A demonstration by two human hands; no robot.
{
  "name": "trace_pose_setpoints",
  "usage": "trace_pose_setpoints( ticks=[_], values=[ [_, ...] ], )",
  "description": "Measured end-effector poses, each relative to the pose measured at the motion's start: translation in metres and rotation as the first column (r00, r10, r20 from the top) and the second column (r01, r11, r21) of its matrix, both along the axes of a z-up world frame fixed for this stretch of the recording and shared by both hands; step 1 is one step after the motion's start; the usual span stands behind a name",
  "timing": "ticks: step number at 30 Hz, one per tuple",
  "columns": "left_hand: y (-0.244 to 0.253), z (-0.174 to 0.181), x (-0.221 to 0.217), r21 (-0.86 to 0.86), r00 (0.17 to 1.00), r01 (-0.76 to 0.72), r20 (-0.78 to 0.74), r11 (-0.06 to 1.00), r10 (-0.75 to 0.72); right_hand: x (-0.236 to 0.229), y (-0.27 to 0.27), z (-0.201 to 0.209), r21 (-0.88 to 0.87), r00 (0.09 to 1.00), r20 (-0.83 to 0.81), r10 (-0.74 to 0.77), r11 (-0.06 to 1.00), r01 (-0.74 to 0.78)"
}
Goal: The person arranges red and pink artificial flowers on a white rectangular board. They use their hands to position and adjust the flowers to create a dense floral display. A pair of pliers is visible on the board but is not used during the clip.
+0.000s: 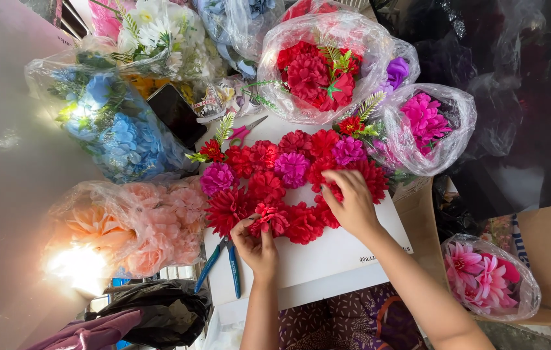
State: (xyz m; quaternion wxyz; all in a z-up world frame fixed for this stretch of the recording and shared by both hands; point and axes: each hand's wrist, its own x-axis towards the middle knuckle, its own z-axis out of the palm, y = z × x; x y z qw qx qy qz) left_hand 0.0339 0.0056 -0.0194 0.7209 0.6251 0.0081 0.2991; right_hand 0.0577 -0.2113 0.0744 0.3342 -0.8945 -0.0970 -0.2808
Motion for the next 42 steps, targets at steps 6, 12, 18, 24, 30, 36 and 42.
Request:
trace_pose_setpoints(
  ticks=[6, 12, 18, 24, 30, 36, 42],
  values=[
    [-0.004, -0.006, -0.002, 0.063, 0.992, -0.109, 0.076, 0.992, 0.104, 0.067, 0.024, 0.001, -0.34, 0.974, -0.215, -0.068, 0.94, -0.01],
    [-0.006, 0.015, 0.003, 0.063, 0.995, -0.052, 0.087, 0.997, 0.046, 0.103, 0.024, -0.047, -0.319, 0.926, -0.367, -0.089, 0.947, -0.035],
    [-0.007, 0.011, 0.001, 0.143, 1.0, -0.017, 0.016, 0.99, 0.015, 0.086, 0.023, -0.015, 0.057, 0.921, -0.39, -0.008, 0.998, 0.033],
    [-0.019, 0.056, 0.005, 0.337, 0.998, 0.04, -0.059, 0.941, -0.021, 0.066, 0.001, -0.014, 0.441, 0.992, -0.078, -0.101, 0.889, 0.125],
    [-0.036, 0.123, 0.049, 0.55, 0.892, 0.401, -0.416, 0.732, -0.176, 0.058, -0.012, -0.031, 0.57, 0.976, 0.141, -0.167, 0.82, 0.059],
    [-0.034, 0.157, 0.099, 0.382, 0.872, 0.377, -0.453, 0.844, -0.184, 0.055, -0.026, -0.043, 0.67, 0.976, 0.145, -0.163, 0.742, 0.024],
    [-0.029, 0.11, 0.144, 0.355, 0.889, 0.295, -0.441, 0.887, -0.12, 0.044, 0.009, -0.007, 0.537, 0.972, -0.099, 0.212, 0.834, -0.128]
  ],
)
